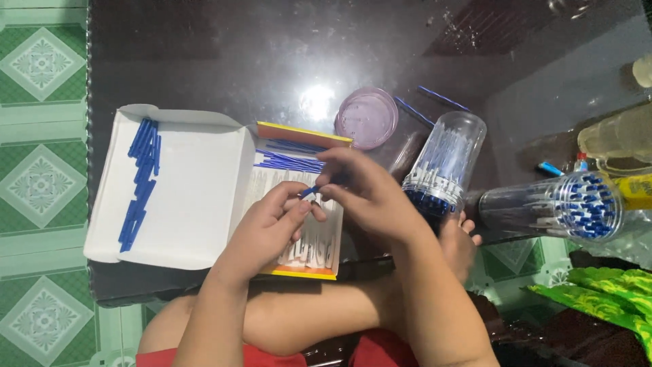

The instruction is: The person sits cross-legged on a chair with their feet on a table, assembling blue pens. They pick up pen barrels and ink cartridges from a box, insert the cartridges into the barrels, and place the completed pens into a clear plastic container.

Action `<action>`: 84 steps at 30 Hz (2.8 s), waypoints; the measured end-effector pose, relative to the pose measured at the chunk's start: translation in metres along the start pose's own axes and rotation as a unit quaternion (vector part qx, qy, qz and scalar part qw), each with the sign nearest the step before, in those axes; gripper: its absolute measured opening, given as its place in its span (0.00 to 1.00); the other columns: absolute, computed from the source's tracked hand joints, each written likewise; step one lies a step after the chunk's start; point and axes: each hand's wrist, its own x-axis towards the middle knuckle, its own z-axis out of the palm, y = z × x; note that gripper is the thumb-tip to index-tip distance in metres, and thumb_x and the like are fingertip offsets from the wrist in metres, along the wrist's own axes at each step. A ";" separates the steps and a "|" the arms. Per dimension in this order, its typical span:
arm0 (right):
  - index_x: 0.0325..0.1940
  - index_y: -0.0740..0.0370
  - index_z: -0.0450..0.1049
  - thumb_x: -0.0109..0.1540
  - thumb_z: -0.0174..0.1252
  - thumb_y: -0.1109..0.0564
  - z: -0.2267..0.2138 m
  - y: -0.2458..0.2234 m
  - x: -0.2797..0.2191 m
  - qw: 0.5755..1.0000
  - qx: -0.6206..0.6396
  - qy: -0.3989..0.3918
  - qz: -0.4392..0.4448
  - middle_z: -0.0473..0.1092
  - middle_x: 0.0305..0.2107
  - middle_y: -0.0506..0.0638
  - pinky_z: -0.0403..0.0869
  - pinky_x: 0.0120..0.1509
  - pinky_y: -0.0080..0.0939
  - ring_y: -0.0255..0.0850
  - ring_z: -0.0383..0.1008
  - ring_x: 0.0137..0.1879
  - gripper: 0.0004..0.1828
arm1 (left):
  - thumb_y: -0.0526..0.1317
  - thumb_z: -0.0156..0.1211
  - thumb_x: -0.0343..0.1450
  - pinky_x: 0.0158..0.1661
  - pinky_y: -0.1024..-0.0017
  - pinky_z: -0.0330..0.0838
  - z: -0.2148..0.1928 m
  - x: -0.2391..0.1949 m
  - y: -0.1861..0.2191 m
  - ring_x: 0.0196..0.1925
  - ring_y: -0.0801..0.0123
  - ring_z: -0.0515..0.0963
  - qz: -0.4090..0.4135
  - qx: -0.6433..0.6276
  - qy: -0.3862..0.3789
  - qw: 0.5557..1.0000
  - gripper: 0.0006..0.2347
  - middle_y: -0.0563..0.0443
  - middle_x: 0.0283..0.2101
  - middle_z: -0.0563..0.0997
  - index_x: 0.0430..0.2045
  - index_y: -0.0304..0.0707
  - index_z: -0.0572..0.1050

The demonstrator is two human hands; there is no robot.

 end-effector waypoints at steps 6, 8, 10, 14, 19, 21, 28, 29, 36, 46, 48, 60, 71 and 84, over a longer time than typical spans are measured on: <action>0.59 0.63 0.75 0.60 0.65 0.68 -0.008 -0.016 -0.003 0.997 -0.055 0.032 -0.049 0.77 0.36 0.55 0.78 0.55 0.51 0.46 0.81 0.44 0.22 | 0.38 0.46 0.78 0.25 0.74 0.74 -0.008 0.006 -0.021 0.21 0.73 0.74 0.050 -0.008 -0.008 0.999 0.15 0.45 0.24 0.80 0.54 0.31 0.75; 0.58 0.62 0.76 0.60 0.66 0.67 -0.008 -0.016 -0.003 0.995 -0.069 0.041 -0.056 0.77 0.36 0.55 0.79 0.53 0.51 0.47 0.81 0.43 0.21 | 0.39 0.48 0.77 0.26 0.73 0.74 -0.007 0.005 -0.016 0.21 0.72 0.74 0.045 0.017 -0.003 0.999 0.15 0.45 0.25 0.81 0.55 0.33 0.76; 0.57 0.62 0.77 0.60 0.66 0.67 -0.005 -0.018 -0.002 0.994 -0.076 0.044 -0.062 0.77 0.35 0.55 0.79 0.52 0.50 0.47 0.82 0.42 0.21 | 0.39 0.49 0.77 0.27 0.73 0.75 -0.008 0.003 -0.008 0.22 0.72 0.74 0.036 0.042 0.008 0.998 0.15 0.45 0.25 0.82 0.55 0.35 0.77; 0.59 0.63 0.76 0.60 0.65 0.67 -0.002 -0.023 -0.002 0.994 -0.095 0.024 -0.042 0.77 0.34 0.56 0.80 0.47 0.50 0.48 0.82 0.37 0.22 | 0.42 0.51 0.76 0.37 0.64 0.76 -0.007 -0.002 0.005 0.29 0.59 0.81 0.037 0.088 -0.001 0.995 0.15 0.42 0.29 0.85 0.52 0.37 0.80; 0.63 0.63 0.72 0.60 0.65 0.64 0.003 -0.020 -0.002 0.995 -0.096 -0.017 -0.035 0.78 0.34 0.59 0.79 0.44 0.53 0.50 0.80 0.34 0.26 | 0.41 0.51 0.76 0.43 0.58 0.77 -0.003 -0.007 0.016 0.37 0.49 0.85 0.018 0.114 -0.025 0.993 0.13 0.37 0.33 0.87 0.45 0.31 0.80; 0.75 0.56 0.60 0.67 0.52 0.66 0.008 -0.013 -0.002 0.999 0.027 -0.017 -0.016 0.75 0.49 0.58 0.81 0.46 0.49 0.42 0.77 0.41 0.31 | 0.38 0.49 0.78 0.23 0.84 0.66 -0.005 0.001 -0.005 0.23 0.80 0.71 0.031 -0.104 -0.053 0.993 0.11 0.44 0.29 0.82 0.42 0.25 0.74; 0.57 0.71 0.75 0.69 0.53 0.62 0.023 0.017 -0.002 0.980 0.173 0.090 -0.043 0.72 0.42 0.57 0.78 0.40 0.43 0.41 0.73 0.39 0.14 | 0.32 0.40 0.78 0.18 0.88 0.65 -0.007 -0.005 0.003 0.20 0.81 0.70 0.018 -0.226 -0.062 0.972 0.12 0.40 0.28 0.79 0.43 0.19 0.72; 0.54 0.73 0.76 0.67 0.55 0.65 0.023 0.018 -0.004 0.975 0.194 0.106 -0.037 0.72 0.39 0.57 0.76 0.37 0.40 0.41 0.72 0.37 0.12 | 0.33 0.41 0.77 0.19 0.87 0.67 -0.007 -0.005 0.003 0.21 0.80 0.71 0.020 -0.216 -0.072 0.973 0.12 0.39 0.29 0.78 0.44 0.18 0.73; 0.47 0.77 0.76 0.61 0.60 0.71 0.008 0.010 -0.003 0.962 0.254 0.101 -0.001 0.72 0.29 0.60 0.77 0.31 0.43 0.42 0.72 0.34 0.10 | 0.32 0.49 0.76 0.24 0.83 0.74 -0.006 -0.003 -0.013 0.28 0.71 0.78 -0.002 -0.224 -0.086 0.971 0.12 0.37 0.32 0.76 0.48 0.17 0.74; 0.33 0.69 0.79 0.60 0.66 0.64 -0.032 -0.004 0.000 0.999 -0.027 -0.030 -0.021 0.72 0.24 0.57 0.72 0.38 0.44 0.43 0.71 0.32 0.03 | 0.31 0.56 0.74 0.21 0.83 0.74 0.005 -0.007 -0.014 0.26 0.72 0.77 -0.004 -0.196 -0.113 0.974 0.13 0.36 0.33 0.75 0.49 0.16 0.75; 0.32 0.67 0.81 0.60 0.65 0.61 -0.025 -0.007 0.001 0.993 -0.034 -0.108 0.022 0.76 0.23 0.57 0.74 0.39 0.48 0.45 0.75 0.31 0.05 | 0.31 0.57 0.74 0.18 0.85 0.72 0.011 -0.007 -0.019 0.24 0.74 0.75 -0.013 -0.247 -0.093 0.965 0.12 0.39 0.32 0.73 0.47 0.17 0.75; 0.41 0.71 0.79 0.62 0.62 0.64 -0.029 0.009 -0.013 0.994 0.068 -0.083 0.022 0.79 0.36 0.61 0.75 0.53 0.50 0.45 0.78 0.45 0.06 | 0.31 0.59 0.73 0.16 0.84 0.73 0.015 -0.009 -0.014 0.25 0.72 0.77 -0.012 -0.322 -0.077 0.943 0.12 0.38 0.31 0.74 0.43 0.13 0.75; 0.38 0.66 0.80 0.64 0.62 0.59 -0.006 -0.013 -0.057 0.989 -0.007 0.035 0.146 0.72 0.15 0.52 0.71 0.37 0.40 0.39 0.71 0.26 0.06 | 0.37 0.54 0.76 0.46 0.62 0.76 0.024 -0.029 0.010 0.45 0.50 0.84 0.237 0.249 -0.028 0.939 0.10 0.41 0.39 0.83 0.47 0.35 0.80; 0.26 0.62 0.67 0.70 0.57 0.55 -0.006 -0.009 -0.176 0.927 0.143 0.217 0.272 0.53 0.08 0.45 0.52 0.16 0.29 0.33 0.54 0.11 0.18 | 0.35 0.49 0.74 0.43 0.66 0.73 0.104 -0.060 -0.033 0.43 0.57 0.77 0.550 0.466 0.050 0.692 0.15 0.46 0.41 0.76 0.56 0.34 0.73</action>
